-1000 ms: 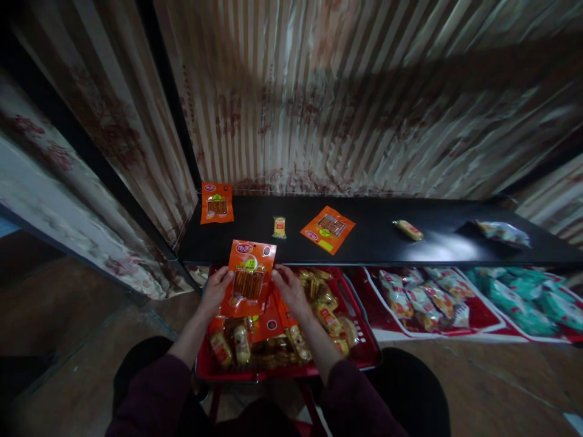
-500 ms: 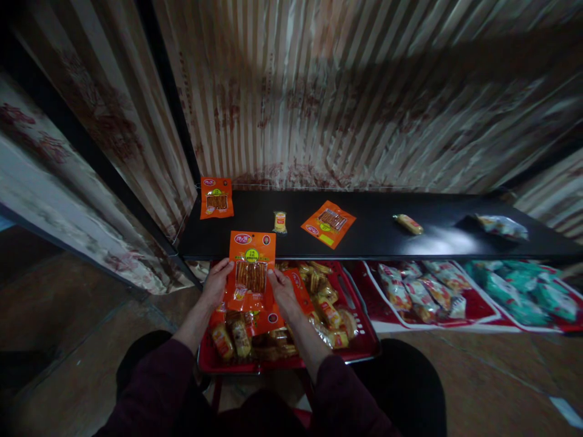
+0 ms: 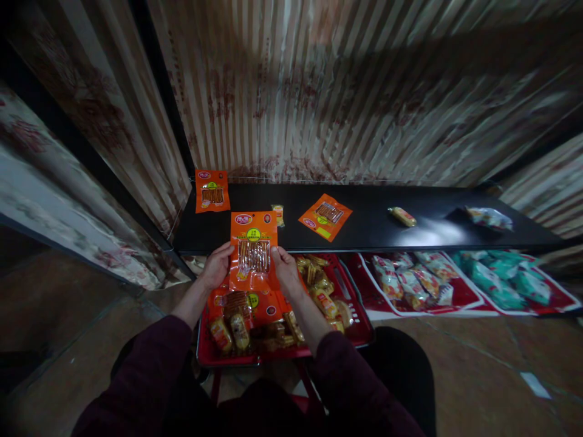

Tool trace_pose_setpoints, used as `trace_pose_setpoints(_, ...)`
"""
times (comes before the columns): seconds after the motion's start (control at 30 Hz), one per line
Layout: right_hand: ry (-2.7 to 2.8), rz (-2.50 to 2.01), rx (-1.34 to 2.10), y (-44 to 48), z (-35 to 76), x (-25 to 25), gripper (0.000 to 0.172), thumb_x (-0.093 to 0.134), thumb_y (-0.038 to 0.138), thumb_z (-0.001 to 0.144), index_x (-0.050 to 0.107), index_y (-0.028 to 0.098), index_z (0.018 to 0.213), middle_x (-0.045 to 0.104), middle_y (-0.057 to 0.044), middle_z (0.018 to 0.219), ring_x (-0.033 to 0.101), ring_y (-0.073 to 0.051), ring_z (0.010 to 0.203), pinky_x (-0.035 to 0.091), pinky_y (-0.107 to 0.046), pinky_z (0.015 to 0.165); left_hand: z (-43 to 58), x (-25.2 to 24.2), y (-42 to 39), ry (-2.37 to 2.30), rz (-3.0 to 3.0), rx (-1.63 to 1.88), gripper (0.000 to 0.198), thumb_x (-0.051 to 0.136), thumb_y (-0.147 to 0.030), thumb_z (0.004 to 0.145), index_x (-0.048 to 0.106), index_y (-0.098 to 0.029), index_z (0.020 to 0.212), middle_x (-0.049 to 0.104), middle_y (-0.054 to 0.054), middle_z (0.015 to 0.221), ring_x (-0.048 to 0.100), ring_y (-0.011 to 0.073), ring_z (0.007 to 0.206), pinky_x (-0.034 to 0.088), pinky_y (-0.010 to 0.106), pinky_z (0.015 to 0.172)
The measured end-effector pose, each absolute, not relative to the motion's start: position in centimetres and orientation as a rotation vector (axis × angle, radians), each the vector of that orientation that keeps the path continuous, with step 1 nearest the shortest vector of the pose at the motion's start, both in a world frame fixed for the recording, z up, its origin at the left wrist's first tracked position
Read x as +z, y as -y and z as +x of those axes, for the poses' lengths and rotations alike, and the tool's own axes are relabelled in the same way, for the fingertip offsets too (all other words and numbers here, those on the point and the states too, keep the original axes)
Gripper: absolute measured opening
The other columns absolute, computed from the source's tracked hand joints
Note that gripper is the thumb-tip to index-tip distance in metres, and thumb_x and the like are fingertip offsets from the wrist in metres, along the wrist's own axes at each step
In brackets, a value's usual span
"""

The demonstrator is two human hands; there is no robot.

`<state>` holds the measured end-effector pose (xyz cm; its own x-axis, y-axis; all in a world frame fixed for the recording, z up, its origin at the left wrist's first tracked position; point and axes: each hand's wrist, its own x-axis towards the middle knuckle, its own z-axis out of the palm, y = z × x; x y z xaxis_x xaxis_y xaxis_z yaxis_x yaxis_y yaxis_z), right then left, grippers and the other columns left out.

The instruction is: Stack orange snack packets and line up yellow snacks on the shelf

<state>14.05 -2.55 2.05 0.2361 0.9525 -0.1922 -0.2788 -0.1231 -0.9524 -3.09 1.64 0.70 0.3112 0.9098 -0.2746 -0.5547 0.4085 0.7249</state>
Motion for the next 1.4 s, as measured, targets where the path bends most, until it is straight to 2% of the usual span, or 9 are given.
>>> trace_pose_setpoints(0.17,0.723,-1.213,1.268,1.0,14.0,2.3,0.036,0.07,0.052,0.067,0.062,0.022,0.083,0.071,0.002,0.075,0.064,-0.015,0.064,0.051,-0.025,0.059,-2.7,0.3,-2.4,-0.751,0.556,1.065,0.034,0.074,-0.029,0.063,0.065,-0.016,0.093,0.072,0.003,0.093,0.065,0.0212,0.096,0.046,0.037,0.093)
trace_pose_setpoints(0.4,0.566,-1.155,1.4,1.5,13.2,1.6,0.038,0.074,0.048,0.064,0.061,0.024,0.09,0.073,0.0,0.094,0.068,-0.019,0.091,0.055,-0.031,0.078,-2.7,-1.0,-3.4,-0.893,0.461,1.176,0.037,0.074,-0.033,0.066,0.065,-0.016,0.098,0.072,0.005,0.096,0.065,0.0201,0.097,0.047,0.036,0.094)
trace_pose_setpoints(0.53,0.609,-1.17,1.456,2.3,13.4,1.2,0.035,0.07,0.045,0.07,0.058,0.027,0.097,0.071,0.001,0.106,0.065,-0.019,0.102,0.053,-0.033,0.086,-2.4,-1.2,-3.5,-0.919,0.502,1.186,0.037,0.072,-0.037,0.069,0.065,-0.015,0.098,0.071,0.006,0.097,0.065,0.0213,0.098,0.047,0.037,0.093)
trace_pose_setpoints(0.77,0.707,-1.23,1.558,2.6,13.9,2.5,0.039,0.056,0.052,0.08,0.054,0.026,0.109,0.066,-0.005,0.118,0.064,-0.023,0.106,0.055,-0.039,0.079,-1.9,0.2,-3.4,-0.979,0.852,1.263,0.039,0.062,-0.033,0.076,0.059,-0.018,0.113,0.067,0.007,0.111,0.062,0.0218,0.104,0.045,0.036,0.095)
trace_pose_setpoints(0.93,0.642,-1.114,1.607,2.3,13.5,3.3,0.036,0.059,0.047,0.079,0.056,0.024,0.106,0.069,-0.004,0.113,0.065,-0.024,0.103,0.054,-0.041,0.083,-1.5,1.1,-2.6,-1.298,1.397,1.358,0.057,0.054,-0.023,0.081,0.04,-0.017,0.136,0.047,0.012,0.14,0.042,0.0233,0.13,0.03,0.038,0.111)
trace_pose_setpoints(1.03,0.598,-1.022,1.617,2.2,13.4,3.7,0.033,0.065,0.044,0.077,0.059,0.024,0.102,0.071,-0.002,0.106,0.066,-0.023,0.102,0.053,-0.04,0.087,-1.2,1.2,-2.1,-1.39,1.662,1.352,0.061,0.049,-0.024,0.083,0.032,-0.016,0.141,0.033,0.013,0.149,0.029,0.0237,0.138,0.023,0.041,0.115)
trace_pose_setpoints(1.17,0.543,-0.947,1.644,2.3,12.9,4.5,0.032,0.07,0.04,0.075,0.062,0.024,0.102,0.073,0.0,0.102,0.065,-0.022,0.103,0.052,-0.039,0.091,-0.5,1.6,-1.3,-1.379,1.809,1.294,0.052,0.042,-0.032,0.088,0.039,-0.017,0.138,0.021,0.011,0.155,0.018,0.0236,0.143,0.018,0.043,0.117)
trace_pose_setpoints(1.27,0.548,-0.982,1.609,2.5,12.0,5.3,0.038,0.07,0.041,0.074,0.061,0.027,0.109,0.07,0.001,0.11,0.061,-0.022,0.112,0.049,-0.04,0.097,0.1,2.3,-0.7,-1.342,1.756,1.299,0.053,0.04,-0.039,0.09,0.04,-0.019,0.139,0.016,0.008,0.157,0.006,0.0235,0.145,0.01,0.044,0.118)
trace_pose_setpoints(1.4,0.748,-1.078,1.416,2.7,10.3,6.4,0.045,0.064,0.049,0.077,0.06,0.029,0.118,0.061,0.002,0.129,0.045,-0.021,0.13,0.036,-0.04,0.11,0.5,3.7,-0.4,-1.132,1.474,1.318,0.055,0.042,-0.046,0.09,0.038,-0.024,0.141,0.022,0.006,0.156,0.012,0.0201,0.145,0.007,0.04,0.118)
